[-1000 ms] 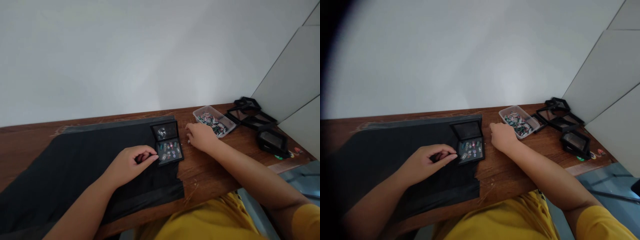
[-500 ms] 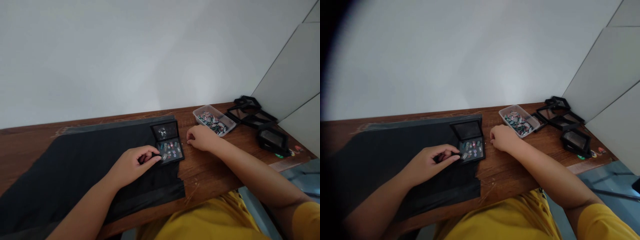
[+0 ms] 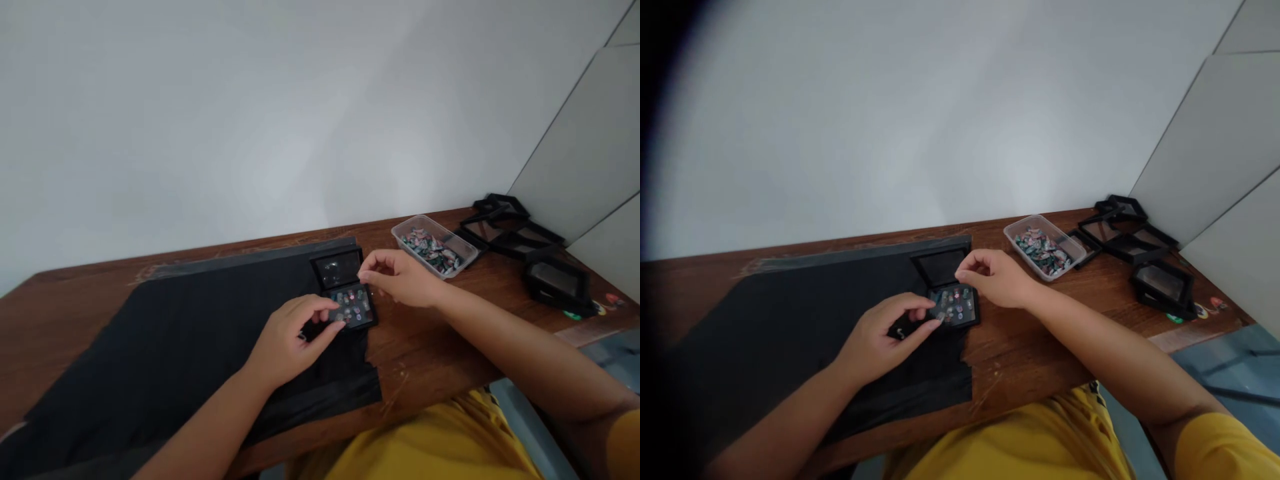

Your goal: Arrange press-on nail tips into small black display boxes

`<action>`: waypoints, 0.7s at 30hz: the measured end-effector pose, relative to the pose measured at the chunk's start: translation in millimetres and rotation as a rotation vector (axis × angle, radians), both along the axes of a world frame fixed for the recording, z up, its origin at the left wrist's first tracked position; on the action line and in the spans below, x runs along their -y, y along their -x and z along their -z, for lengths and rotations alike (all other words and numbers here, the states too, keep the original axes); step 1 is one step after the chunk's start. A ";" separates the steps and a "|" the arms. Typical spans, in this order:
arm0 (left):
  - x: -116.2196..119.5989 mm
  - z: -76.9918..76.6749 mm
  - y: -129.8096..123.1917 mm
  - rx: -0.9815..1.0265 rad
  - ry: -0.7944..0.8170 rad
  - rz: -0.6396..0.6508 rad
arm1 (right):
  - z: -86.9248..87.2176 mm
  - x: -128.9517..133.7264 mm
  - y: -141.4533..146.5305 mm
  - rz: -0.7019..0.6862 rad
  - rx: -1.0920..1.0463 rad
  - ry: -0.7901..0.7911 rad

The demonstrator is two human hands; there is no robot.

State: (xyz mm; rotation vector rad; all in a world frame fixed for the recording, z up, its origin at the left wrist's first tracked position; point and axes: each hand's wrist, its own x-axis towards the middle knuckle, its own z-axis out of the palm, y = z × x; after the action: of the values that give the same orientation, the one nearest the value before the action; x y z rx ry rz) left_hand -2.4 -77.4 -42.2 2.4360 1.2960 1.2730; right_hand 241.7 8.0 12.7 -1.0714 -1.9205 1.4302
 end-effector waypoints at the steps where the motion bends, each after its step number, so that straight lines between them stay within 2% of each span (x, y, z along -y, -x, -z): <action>1: 0.8 -0.1 -3.8 0.008 -0.052 -0.013 | 1.7 1.3 1.1 -0.048 -0.083 0.104; 5: 3.5 1.5 -13.5 0.048 -0.181 -0.056 | 9.6 10.9 7.4 -0.195 -0.289 0.374; 10: 7.0 2.2 -19.3 0.063 -0.250 -0.126 | 17.9 21.9 15.0 -0.224 -0.375 0.571; 16: 6.7 -4.8 -21.4 -0.020 -0.447 -0.168 | 22.3 25.3 16.9 -0.221 -0.378 0.639; 21: 4.7 -4.5 -19.0 -0.010 -0.441 -0.161 | 20.0 27.4 18.3 -0.227 -0.376 0.618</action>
State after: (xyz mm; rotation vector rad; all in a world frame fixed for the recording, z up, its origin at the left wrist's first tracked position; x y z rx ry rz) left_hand 16.5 -82.2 -37.6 2.6597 1.3583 1.7543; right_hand 223.4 -19.4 -7.3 -0.7548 -1.3911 2.2591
